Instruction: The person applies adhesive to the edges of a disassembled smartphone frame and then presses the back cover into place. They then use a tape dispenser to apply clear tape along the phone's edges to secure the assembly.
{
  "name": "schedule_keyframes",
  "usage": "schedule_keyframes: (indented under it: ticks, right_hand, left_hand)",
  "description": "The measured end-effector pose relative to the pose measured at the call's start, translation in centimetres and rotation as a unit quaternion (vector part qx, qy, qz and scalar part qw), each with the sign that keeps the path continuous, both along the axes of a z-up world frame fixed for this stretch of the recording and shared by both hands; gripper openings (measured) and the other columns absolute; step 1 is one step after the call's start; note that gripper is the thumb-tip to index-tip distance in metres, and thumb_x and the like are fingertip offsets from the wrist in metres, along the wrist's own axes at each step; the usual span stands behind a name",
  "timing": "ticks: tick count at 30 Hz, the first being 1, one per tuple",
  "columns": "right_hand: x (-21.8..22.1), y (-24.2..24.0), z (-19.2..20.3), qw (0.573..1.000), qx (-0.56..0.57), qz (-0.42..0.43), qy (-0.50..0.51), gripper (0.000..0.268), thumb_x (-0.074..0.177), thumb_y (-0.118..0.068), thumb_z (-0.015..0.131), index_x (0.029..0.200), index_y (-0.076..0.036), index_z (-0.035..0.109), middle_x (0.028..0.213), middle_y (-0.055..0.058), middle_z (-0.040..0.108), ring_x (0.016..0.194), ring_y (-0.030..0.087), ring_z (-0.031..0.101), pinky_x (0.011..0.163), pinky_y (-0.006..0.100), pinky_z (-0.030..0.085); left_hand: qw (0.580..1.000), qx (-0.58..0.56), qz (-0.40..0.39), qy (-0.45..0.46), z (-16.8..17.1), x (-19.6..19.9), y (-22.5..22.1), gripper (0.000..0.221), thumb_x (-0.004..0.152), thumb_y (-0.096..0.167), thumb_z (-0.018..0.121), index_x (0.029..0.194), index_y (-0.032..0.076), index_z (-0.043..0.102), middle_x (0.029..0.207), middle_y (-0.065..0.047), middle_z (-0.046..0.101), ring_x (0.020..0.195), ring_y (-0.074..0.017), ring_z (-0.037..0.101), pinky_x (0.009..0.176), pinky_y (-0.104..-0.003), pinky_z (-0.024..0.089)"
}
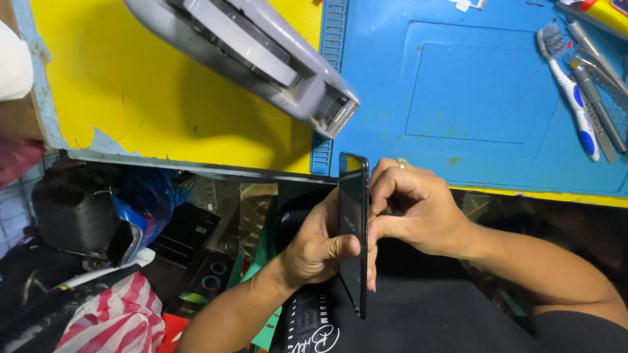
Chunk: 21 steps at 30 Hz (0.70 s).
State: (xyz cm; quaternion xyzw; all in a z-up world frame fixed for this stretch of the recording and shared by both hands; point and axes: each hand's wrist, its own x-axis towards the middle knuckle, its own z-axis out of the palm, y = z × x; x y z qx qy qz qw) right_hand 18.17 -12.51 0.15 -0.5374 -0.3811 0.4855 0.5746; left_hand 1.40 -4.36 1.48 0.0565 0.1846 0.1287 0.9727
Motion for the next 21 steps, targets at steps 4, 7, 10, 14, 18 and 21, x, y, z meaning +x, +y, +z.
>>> schedule_keyframes:
  ticks: [4, 7, 10, 14, 18, 21]
  right_hand:
    - [0.3, -0.4, 0.1, 0.997, 0.037, -0.037, -0.053, 0.029, 0.072, -0.019, 0.093, 0.08, -0.003, 0.069, 0.075, 0.007, 0.062, 0.062, 0.015, 0.057, 0.061, 0.027, 0.05]
    - [0.8, -1.1, 0.7, 0.997, 0.051, -0.023, -0.046, 0.039, 0.064, -0.023, 0.096, 0.083, -0.003, 0.069, 0.077, 0.008, 0.065, 0.065, 0.018, 0.06, 0.064, 0.029, 0.053]
    - [1.8, -0.5, 1.6, 0.988, 0.052, -0.043, -0.14, 0.02, 0.078, -0.012, 0.089, 0.082, -0.003, 0.071, 0.076, 0.009, 0.068, 0.064, 0.021, 0.065, 0.064, 0.032, 0.053]
    - [4.8, -1.9, 1.8, 0.98, 0.03, -0.109, -0.161, 0.013, 0.084, -0.005, 0.083, 0.086, -0.002, 0.071, 0.078, 0.012, 0.067, 0.067, 0.021, 0.064, 0.069, 0.033, 0.052]
    - [7.3, -1.9, 1.5, 0.973, -0.002, -0.159, -0.166, 0.008, 0.091, -0.001, 0.077, 0.091, 0.002, 0.07, 0.083, 0.014, 0.068, 0.073, 0.02, 0.063, 0.077, 0.032, 0.052]
    - [7.7, 1.2, 3.2, 0.964, 0.024, -0.118, -0.237, 0.017, 0.091, -0.006, 0.078, 0.102, 0.0, 0.067, 0.093, 0.013, 0.066, 0.085, 0.022, 0.064, 0.084, 0.032, 0.052]
  left_hand:
    - [0.999, -0.042, -0.027, -0.006, -0.9, 0.0, -0.3, 0.05, 0.086, -0.003, 0.077, 0.129, -0.004, 0.05, 0.08, -0.022, 0.059, 0.06, -0.0372, 0.072, 0.052, -0.047, 0.062]
    - [0.998, 0.005, -0.06, 0.007, -1.3, 0.5, -0.4, 0.052, 0.085, -0.003, 0.074, 0.128, -0.007, 0.046, 0.074, -0.026, 0.061, 0.056, -0.0372, 0.071, 0.052, -0.044, 0.063]
    - [0.998, -0.008, -0.052, 0.026, -0.5, 1.4, -0.1, 0.056, 0.083, -0.009, 0.073, 0.131, -0.008, 0.045, 0.077, -0.026, 0.064, 0.055, -0.036, 0.072, 0.048, -0.044, 0.062]
    - [0.992, 0.111, -0.056, 0.019, -2.7, 2.0, 1.1, 0.078, 0.071, -0.015, 0.077, 0.141, -0.01, 0.044, 0.116, -0.03, 0.065, 0.098, -0.0403, 0.073, 0.082, -0.052, 0.063]
    - [0.974, 0.202, -0.088, 0.053, -4.8, -0.3, 1.0, 0.071, 0.065, -0.014, 0.086, 0.129, -0.004, 0.058, 0.11, -0.021, 0.072, 0.099, -0.0316, 0.073, 0.084, -0.044, 0.064]
    - [0.971, 0.21, -0.09, 0.066, -4.8, -2.3, 1.4, 0.06, 0.071, -0.007, 0.086, 0.125, -0.004, 0.062, 0.107, -0.015, 0.074, 0.096, -0.0256, 0.074, 0.084, -0.036, 0.062]
